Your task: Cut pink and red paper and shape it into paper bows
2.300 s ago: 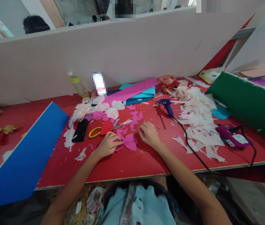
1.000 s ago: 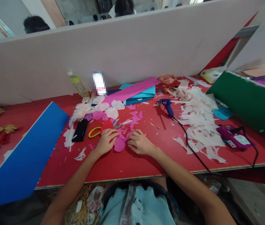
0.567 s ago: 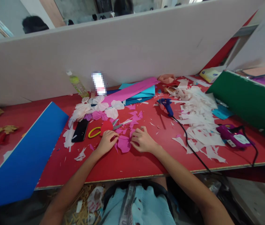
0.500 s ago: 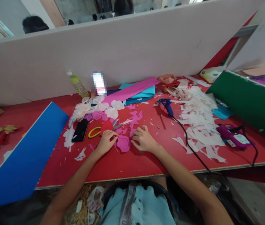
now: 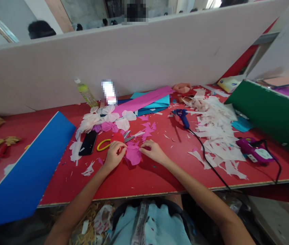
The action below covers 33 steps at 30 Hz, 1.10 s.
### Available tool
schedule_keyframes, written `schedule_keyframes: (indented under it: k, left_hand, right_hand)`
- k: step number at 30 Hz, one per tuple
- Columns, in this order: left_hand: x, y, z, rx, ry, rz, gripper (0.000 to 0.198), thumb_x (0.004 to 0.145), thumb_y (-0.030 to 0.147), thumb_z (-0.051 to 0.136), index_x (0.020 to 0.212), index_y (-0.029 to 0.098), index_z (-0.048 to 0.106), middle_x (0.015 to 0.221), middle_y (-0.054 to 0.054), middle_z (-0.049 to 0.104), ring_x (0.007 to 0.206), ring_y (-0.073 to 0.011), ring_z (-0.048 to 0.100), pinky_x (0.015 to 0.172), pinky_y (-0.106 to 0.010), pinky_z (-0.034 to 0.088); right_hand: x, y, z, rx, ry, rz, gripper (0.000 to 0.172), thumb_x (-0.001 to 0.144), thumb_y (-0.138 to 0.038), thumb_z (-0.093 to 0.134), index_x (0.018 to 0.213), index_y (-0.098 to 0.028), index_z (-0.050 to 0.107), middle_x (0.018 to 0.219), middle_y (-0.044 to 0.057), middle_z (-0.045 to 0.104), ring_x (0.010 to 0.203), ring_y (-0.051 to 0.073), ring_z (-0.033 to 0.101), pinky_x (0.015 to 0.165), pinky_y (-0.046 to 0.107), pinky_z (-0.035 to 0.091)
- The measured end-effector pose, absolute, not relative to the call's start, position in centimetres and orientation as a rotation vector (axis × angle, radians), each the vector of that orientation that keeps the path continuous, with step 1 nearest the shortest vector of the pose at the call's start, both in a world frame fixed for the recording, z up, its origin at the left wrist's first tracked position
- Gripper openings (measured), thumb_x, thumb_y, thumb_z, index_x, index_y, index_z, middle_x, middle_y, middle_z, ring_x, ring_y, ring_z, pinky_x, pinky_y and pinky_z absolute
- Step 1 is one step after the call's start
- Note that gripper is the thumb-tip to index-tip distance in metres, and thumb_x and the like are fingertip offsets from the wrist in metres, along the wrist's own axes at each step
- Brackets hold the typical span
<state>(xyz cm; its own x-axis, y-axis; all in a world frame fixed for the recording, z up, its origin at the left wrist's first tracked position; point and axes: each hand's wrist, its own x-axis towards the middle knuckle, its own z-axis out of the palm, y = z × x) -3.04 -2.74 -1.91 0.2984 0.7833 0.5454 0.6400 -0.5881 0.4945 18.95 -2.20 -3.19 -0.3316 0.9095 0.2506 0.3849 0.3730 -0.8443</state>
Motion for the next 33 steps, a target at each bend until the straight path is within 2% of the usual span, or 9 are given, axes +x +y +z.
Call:
schedule_keyframes:
  k: [7, 14, 20, 33]
  left_hand:
    - [-3.0, -3.0, -1.5, 2.381, 1.411, 1.129, 0.011, 0.085, 0.021, 0.048, 0.078, 0.021, 0.056, 0.079, -0.002, 0.062, 0.081, -0.0169, 0.054, 0.080, -0.034, 0.041]
    - [-3.2, -3.2, -1.1, 2.574, 1.279, 1.014, 0.014, 0.086, 0.028, 0.050, 0.093, 0.021, 0.060, 0.096, -0.004, 0.063, 0.095, -0.0182, 0.053, 0.089, -0.036, 0.038]
    - [-2.7, -3.4, -1.4, 2.706, 1.219, 0.838, 0.015, 0.087, 0.030, 0.052, 0.093, 0.022, 0.063, 0.095, -0.003, 0.064, 0.093, -0.0170, 0.054, 0.091, -0.038, 0.035]
    - [-2.4, -3.4, -2.1, 2.890, 1.176, 0.717, 0.019, 0.089, 0.027, 0.048, 0.088, 0.023, 0.066, 0.091, -0.003, 0.064, 0.089, -0.0175, 0.053, 0.093, -0.041, 0.032]
  right_hand:
    - [18.9, -2.1, -3.3, -1.092, -1.877, 0.968, 0.022, 0.081, -0.033, 0.055, 0.068, -0.017, 0.061, 0.072, 0.003, 0.062, 0.073, 0.016, 0.054, 0.072, 0.030, 0.042]
    - [18.0, -1.7, -2.4, -1.038, -2.015, 0.894, 0.017, 0.080, -0.025, 0.055, 0.065, -0.017, 0.059, 0.068, 0.002, 0.062, 0.069, 0.015, 0.053, 0.070, 0.028, 0.041]
    - [17.5, -1.2, -2.6, -0.992, -2.072, 0.935, 0.015, 0.080, -0.023, 0.055, 0.067, -0.017, 0.060, 0.071, 0.002, 0.063, 0.070, 0.015, 0.055, 0.070, 0.027, 0.042]
    - [17.5, -0.8, -3.4, -1.017, -2.195, 0.890, 0.012, 0.078, -0.018, 0.056, 0.069, -0.016, 0.063, 0.072, 0.003, 0.065, 0.071, 0.015, 0.056, 0.070, 0.028, 0.042]
